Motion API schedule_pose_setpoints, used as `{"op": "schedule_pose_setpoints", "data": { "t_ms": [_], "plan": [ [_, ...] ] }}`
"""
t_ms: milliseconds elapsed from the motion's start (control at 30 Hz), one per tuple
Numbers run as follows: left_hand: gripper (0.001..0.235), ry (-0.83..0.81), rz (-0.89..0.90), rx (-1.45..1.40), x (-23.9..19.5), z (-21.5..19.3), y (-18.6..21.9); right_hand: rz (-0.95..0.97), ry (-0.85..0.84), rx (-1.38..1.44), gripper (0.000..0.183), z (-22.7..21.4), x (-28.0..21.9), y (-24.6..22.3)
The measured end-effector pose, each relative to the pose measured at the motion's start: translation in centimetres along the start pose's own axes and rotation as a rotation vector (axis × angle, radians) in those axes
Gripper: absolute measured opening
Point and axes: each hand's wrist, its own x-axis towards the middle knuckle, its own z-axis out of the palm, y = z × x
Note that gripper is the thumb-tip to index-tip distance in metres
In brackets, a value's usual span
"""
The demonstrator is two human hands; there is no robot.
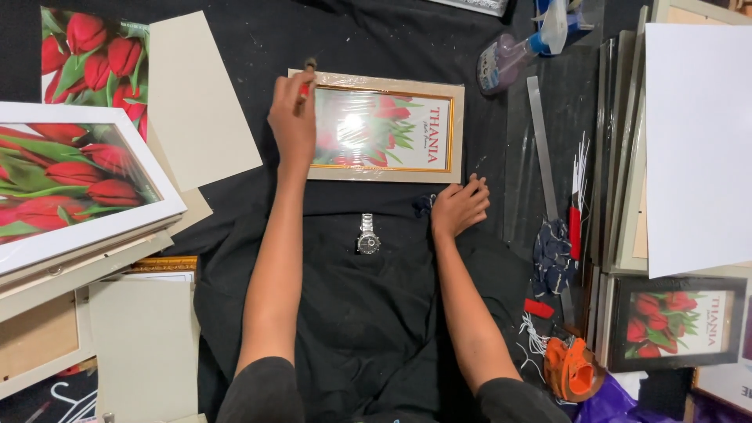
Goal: Brushing the back of wooden picture frames to remove dust and organizing them on a workspace.
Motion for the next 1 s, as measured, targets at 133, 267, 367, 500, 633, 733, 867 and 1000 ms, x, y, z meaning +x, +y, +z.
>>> {"op": "schedule_pose_setpoints", "data": {
  "t_ms": [133, 267, 367, 500, 633, 733, 867, 1000],
  "plan": [
    [0.012, -0.541, -0.382, -0.124, 0.7, -0.1, 2.4, -0.021, 0.040, -0.022, 0.028, 0.4, -0.1, 0.2],
    [0.059, -0.065, 0.073, 0.236, 0.8, -1.2, -1.0, -0.002, 0.009, -0.013, 0.029, -0.1, -0.1, 0.0],
    [0.056, -0.012, 0.052, 0.288, 0.4, -0.8, -3.2, -0.005, 0.009, -0.020, 0.029, -0.1, -0.1, 0.0],
    [0.021, -0.291, 0.044, -0.023, 1.1, -0.7, 0.0, -0.012, 0.033, -0.040, 0.025, 0.2, -0.1, 0.1],
    [0.042, -0.075, 0.124, 0.284, 0.7, 0.1, -2.3, -0.013, 0.047, -0.056, 0.028, 0.4, -0.1, 0.0],
    [0.041, -0.164, 0.121, 0.313, -0.8, 2.0, -2.9, -0.019, 0.049, -0.048, 0.024, -0.1, -0.1, -0.1],
    [0.014, -0.454, -0.122, -0.093, -0.9, 2.5, 2.0, -0.023, 0.053, -0.033, 0.016, -1.3, 0.1, -0.8],
    [0.040, -0.281, 0.109, 0.146, -0.7, 1.8, 0.0, -0.021, 0.063, -0.044, 0.017, -1.4, 0.1, -1.0]
  ]
}}
